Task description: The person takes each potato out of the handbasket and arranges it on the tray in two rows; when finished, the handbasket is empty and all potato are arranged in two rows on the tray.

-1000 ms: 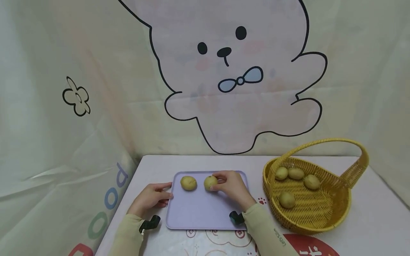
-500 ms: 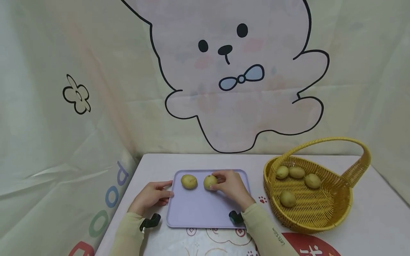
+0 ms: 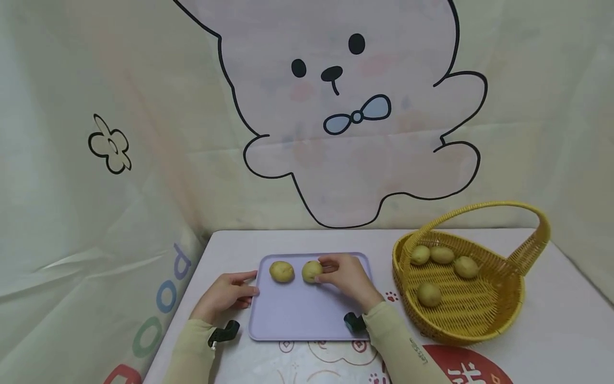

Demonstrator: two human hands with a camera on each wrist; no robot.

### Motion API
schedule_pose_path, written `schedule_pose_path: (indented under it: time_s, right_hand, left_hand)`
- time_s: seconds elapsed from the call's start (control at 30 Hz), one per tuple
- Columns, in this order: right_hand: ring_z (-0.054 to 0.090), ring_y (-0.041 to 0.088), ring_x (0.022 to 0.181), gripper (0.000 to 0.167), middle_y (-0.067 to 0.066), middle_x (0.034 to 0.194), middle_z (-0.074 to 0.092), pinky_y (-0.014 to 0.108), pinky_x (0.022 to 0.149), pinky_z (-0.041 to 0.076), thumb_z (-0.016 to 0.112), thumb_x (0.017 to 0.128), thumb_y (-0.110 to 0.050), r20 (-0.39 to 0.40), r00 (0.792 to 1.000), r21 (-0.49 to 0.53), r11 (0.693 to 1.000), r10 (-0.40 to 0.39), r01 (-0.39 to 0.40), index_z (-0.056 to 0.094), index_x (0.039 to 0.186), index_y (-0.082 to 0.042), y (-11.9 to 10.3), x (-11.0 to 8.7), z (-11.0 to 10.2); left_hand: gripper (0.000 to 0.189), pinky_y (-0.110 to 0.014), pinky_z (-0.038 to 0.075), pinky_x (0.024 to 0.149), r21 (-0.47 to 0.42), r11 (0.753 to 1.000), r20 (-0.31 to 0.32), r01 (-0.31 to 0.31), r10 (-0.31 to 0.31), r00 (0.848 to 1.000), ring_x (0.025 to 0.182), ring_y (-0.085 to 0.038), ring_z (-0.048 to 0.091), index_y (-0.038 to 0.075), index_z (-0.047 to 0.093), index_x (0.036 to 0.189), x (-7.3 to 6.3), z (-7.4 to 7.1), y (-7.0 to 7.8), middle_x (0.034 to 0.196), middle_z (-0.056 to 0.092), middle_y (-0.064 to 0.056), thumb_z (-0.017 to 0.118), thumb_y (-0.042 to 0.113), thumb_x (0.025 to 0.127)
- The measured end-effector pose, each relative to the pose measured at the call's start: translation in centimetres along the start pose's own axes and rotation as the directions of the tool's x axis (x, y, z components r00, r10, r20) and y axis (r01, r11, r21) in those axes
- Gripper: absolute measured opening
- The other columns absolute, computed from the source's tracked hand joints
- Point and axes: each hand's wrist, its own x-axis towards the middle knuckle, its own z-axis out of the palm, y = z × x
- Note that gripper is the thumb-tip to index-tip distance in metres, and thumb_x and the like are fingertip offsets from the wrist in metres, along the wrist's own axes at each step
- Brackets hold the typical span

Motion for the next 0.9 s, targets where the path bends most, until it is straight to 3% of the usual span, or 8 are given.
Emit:
schedule_pose_path:
  time_s: [0.23, 0.43, 0.67, 0.9]
  right_hand:
    - [0.078, 0.025, 0.113, 0.051, 0.008, 0.123, 0.081, 0.047, 0.098, 0.063, 0.093, 0.085, -0.021, -0.032, 0.999, -0.072, 0.997, -0.009, 0.007, 0.077, 0.131, -0.008, -1.3, -0.8, -0.7]
    - [0.077, 0.026, 0.117, 0.044, 0.008, 0.128, 0.079, 0.045, 0.100, 0.063, 0.089, 0.089, -0.021, -0.040, 0.998, -0.085, 0.995, -0.047, 0.044, 0.078, 0.130, -0.011, -3.4, -2.3, -1.3]
    - [0.076, 0.026, 0.117, 0.043, 0.006, 0.130, 0.078, 0.044, 0.103, 0.062, 0.089, 0.090, -0.026, 0.002, 0.997, -0.124, 0.989, -0.083, 0.083, 0.078, 0.129, -0.013, -4.2, -7.2, -3.7]
    - [0.078, 0.027, 0.112, 0.043, 0.006, 0.127, 0.079, 0.036, 0.094, 0.065, 0.088, 0.090, -0.033, 0.076, 0.990, -0.163, 0.978, -0.121, 0.132, 0.079, 0.128, -0.014, -3.7, -13.0, -9.6]
  left_hand:
    - [0.068, -0.026, 0.063, 0.069, -0.006, 1.000, 0.036, -0.003, 0.003, 0.999, 0.074, -0.014, 0.069, 0.004, 0.060, 0.154, -0.1, -0.1, 0.0, 0.085, 0.072, -0.005, 0.085, 0.017, 0.092]
    - [0.067, -0.025, 0.063, 0.069, -0.009, 1.000, 0.027, -0.014, 0.014, 1.000, 0.075, -0.014, 0.069, 0.005, 0.060, 0.153, 0.2, -0.1, -0.3, 0.087, 0.072, -0.005, 0.085, 0.017, 0.092]
    - [0.067, -0.025, 0.062, 0.068, -0.020, 0.999, 0.067, -0.045, 0.047, 0.997, 0.072, -0.012, 0.067, 0.003, 0.058, 0.155, 0.3, 0.1, -0.2, 0.081, 0.069, -0.002, 0.083, 0.016, 0.094]
    - [0.067, -0.024, 0.061, 0.068, -0.029, 0.998, 0.069, -0.051, 0.053, 0.996, 0.070, -0.012, 0.066, 0.002, 0.057, 0.155, 0.2, -0.5, -0.5, 0.081, 0.066, -0.001, 0.082, 0.015, 0.095]
